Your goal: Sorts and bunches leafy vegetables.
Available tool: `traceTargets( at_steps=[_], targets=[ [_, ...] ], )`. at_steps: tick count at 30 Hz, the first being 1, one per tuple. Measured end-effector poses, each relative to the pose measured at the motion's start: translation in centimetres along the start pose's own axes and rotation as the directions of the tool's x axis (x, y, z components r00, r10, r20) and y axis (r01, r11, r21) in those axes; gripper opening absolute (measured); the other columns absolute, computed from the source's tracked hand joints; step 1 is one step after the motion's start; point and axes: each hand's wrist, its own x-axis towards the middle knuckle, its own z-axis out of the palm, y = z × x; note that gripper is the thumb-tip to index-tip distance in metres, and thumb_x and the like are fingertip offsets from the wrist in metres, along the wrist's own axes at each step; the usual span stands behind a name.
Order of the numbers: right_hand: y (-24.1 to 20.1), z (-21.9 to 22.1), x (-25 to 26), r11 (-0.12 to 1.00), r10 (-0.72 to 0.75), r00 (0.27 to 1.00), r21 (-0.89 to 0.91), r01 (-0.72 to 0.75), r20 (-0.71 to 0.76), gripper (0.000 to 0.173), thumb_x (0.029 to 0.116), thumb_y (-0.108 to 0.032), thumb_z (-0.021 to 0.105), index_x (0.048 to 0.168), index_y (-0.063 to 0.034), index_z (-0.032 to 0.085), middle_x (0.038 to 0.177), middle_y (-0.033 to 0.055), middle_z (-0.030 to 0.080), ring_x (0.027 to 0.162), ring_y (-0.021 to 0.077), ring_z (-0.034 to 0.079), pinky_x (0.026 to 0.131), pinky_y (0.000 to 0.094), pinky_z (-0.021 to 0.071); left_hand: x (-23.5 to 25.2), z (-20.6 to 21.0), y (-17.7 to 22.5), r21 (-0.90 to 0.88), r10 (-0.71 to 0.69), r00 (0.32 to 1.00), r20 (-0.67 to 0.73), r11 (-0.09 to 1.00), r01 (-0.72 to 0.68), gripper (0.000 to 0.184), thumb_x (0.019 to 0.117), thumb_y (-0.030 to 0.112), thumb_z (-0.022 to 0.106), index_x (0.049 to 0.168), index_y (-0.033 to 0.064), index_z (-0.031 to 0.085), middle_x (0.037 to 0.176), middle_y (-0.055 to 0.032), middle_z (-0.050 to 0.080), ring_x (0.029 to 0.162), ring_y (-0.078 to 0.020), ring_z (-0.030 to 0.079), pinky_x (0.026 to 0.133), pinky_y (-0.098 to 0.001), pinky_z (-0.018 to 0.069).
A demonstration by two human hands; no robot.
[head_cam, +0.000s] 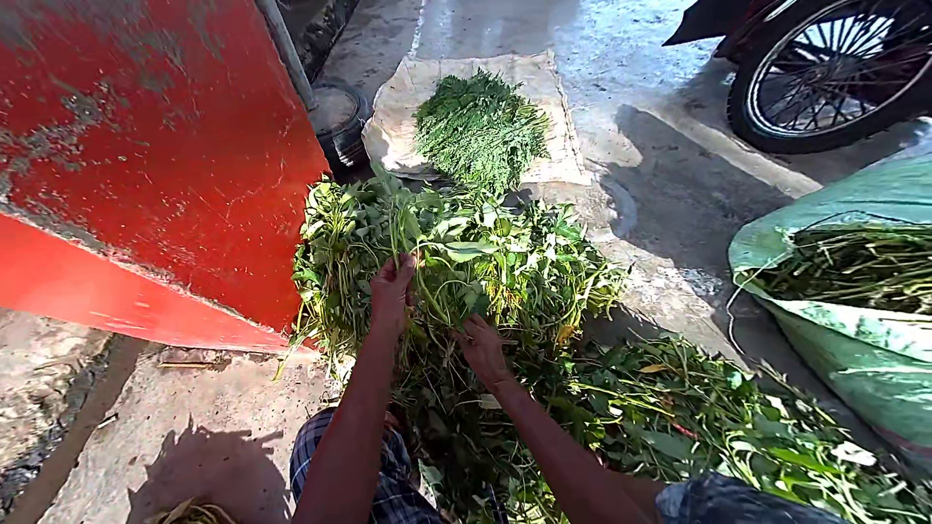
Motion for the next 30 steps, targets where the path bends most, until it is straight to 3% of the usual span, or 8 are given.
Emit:
traceTargets(
  at_steps=[3,5,10,14,17,22,26,30],
  targets=[
    [-0.3,-0.8,2.1,0.922,0.092,0.884,0.295,-0.250,0.459,0.064,0.0970,-0.030,0.071,0.148,0.0018,0.047,0.135,0.0201,0.063,0.116,0.0241,0.067,0.100,0.0397,0.0554,0.1,-0.3,0.2,0.019,0.053,0.997,-0.053,0.998,-0.052,0.018,0.1070,0.016,0.054,0.118,0.0074,0.066,0.088,0.0000,0.066,0.048,-0.0015,0.044,0.043,-0.0156,0.0397],
    [-0.5,-0.9,3.5,0.820,0.112,0.834,0.424,-0.385,0.540,0.068,0.0983,-0.025,0.069,0.152,0.0013,0.038,0.138,0.0197,0.059,0.111,0.0228,0.068,0.092,0.0387,0.0590,0.2,-0.6,0.7,0.023,0.049,0.991,-0.123,0.999,-0.046,0.020,0.1091,0.017,0.049,0.117,0.0070,0.064,0.091,0.0002,0.069,0.049,-0.0002,0.045,0.043,-0.0146,0.0390],
    [2.0,-1.3,5.8,0.595,0.379,0.880,0.653,-0.469,0.287,0.058,0.1086,-0.030,0.050,0.159,-0.0089,0.029,0.144,0.0221,0.055,0.112,0.0324,0.069,0.088,0.0458,0.0606,0.3,-1.9,1.8,-0.037,0.013,0.962,-0.273,0.999,-0.024,0.018,0.1095,0.019,0.048,0.115,0.0093,0.062,0.086,0.0014,0.065,0.055,-0.0013,0.050,0.048,-0.0159,0.0427],
    [3.3,-2.9,5.4,0.678,0.411,0.891,0.589,-0.439,0.191,0.048,0.1041,-0.016,0.060,0.148,-0.0017,0.046,0.138,0.0203,0.058,0.109,0.0266,0.068,0.087,0.0399,0.0590,-0.7,-3.0,2.8,-0.048,-0.012,0.977,-0.211,0.999,0.002,0.024,0.1092,0.013,0.044,0.128,0.0033,0.055,0.109,-0.0058,0.066,0.094,-0.0112,0.064,0.082,-0.0309,0.0552],
    [1.8,-4.2,4.0,0.726,0.177,0.930,0.596,-0.344,0.322,0.044,0.0986,-0.016,0.066,0.138,0.0013,0.056,0.131,0.0150,0.065,0.110,0.0223,0.069,0.093,0.0380,0.0585,-0.5,-3.3,2.3,-0.084,-0.072,0.992,-0.104,0.994,0.064,0.023,0.1073,0.008,0.044,0.126,0.0061,0.057,0.111,-0.0053,0.069,0.088,-0.0116,0.067,0.074,-0.0286,0.0574],
    [-3.9,-3.9,3.0,0.745,-0.105,0.872,0.619,-0.249,0.477,0.096,0.0788,-0.043,0.083,0.154,-0.0040,0.039,0.155,0.0118,0.047,0.136,0.0207,0.053,0.107,0.0360,0.0510,-0.6,-2.1,1.8,-0.041,-0.161,0.987,0.006,0.986,0.161,0.023,0.1072,0.005,0.044,0.124,0.0051,0.061,0.099,-0.0044,0.069,0.063,-0.0044,0.056,0.054,-0.0183,0.0466],
    [-7.1,-2.3,2.6,0.807,-0.083,0.939,0.575,-0.133,0.333,0.101,0.0755,-0.027,0.088,0.154,0.0049,0.033,0.153,0.0240,0.045,0.140,0.0247,0.048,0.114,0.0367,0.0441,-1.0,-1.0,2.3,0.012,-0.136,0.989,0.053,0.991,0.136,0.021,0.1100,0.014,0.044,0.112,0.0090,0.064,0.077,0.0044,0.062,0.050,0.0016,0.044,0.046,-0.0133,0.0392],
    [-8.6,-1.3,2.6,0.763,-0.004,0.986,0.638,-0.104,0.165,0.101,0.0821,-0.007,0.082,0.160,0.0048,0.018,0.156,0.0268,0.040,0.140,0.0257,0.050,0.113,0.0350,0.0458,-1.0,-0.7,2.0,0.022,-0.102,0.992,0.076,0.995,0.101,0.022,0.1095,0.012,0.044,0.114,0.0065,0.065,0.081,0.0019,0.066,0.052,0.0005,0.048,0.048,-0.0139,0.0411]
  ],
)
